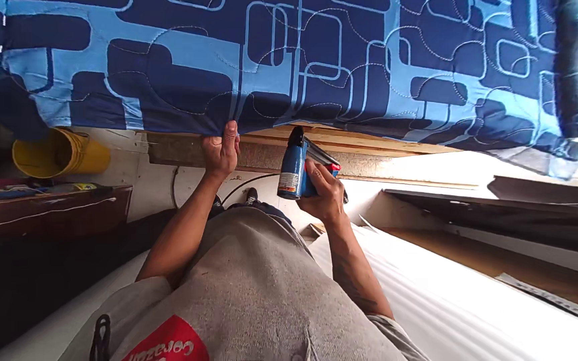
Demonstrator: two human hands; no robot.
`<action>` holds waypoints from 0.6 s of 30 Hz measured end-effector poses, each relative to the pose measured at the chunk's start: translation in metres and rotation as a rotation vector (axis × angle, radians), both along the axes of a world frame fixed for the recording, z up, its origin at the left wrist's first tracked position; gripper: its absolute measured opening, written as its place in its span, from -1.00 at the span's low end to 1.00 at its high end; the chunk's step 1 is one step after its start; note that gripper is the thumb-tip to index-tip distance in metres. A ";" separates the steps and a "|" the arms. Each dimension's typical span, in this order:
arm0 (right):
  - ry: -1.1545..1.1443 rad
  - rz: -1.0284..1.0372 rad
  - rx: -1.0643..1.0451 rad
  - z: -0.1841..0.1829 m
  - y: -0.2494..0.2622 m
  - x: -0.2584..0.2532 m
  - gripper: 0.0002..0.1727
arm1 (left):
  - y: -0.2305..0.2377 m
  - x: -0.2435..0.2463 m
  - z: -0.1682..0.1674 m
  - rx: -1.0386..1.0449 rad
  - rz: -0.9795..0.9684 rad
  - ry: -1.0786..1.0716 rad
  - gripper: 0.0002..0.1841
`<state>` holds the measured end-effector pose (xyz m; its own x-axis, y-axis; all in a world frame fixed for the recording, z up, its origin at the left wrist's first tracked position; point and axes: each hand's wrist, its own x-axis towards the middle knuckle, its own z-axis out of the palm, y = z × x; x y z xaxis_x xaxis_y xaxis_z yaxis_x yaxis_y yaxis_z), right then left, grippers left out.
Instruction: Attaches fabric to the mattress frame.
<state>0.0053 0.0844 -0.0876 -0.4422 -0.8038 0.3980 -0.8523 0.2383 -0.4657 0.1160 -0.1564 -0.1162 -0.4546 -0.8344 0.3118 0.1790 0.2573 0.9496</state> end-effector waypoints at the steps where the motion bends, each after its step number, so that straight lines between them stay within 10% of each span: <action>1: 0.008 -0.005 -0.004 0.002 -0.004 -0.005 -0.30 | -0.004 -0.003 -0.004 -0.034 0.017 -0.044 -0.63; 18: 0.072 0.036 0.067 0.005 -0.070 0.034 -0.37 | -0.025 -0.008 -0.010 -0.143 -0.072 -0.209 -0.62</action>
<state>0.0398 0.0148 -0.0827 -0.3842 -0.8448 0.3723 -0.8918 0.2352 -0.3866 0.1080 -0.1818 -0.1258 -0.5781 -0.7517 0.3175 0.0057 0.3854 0.9227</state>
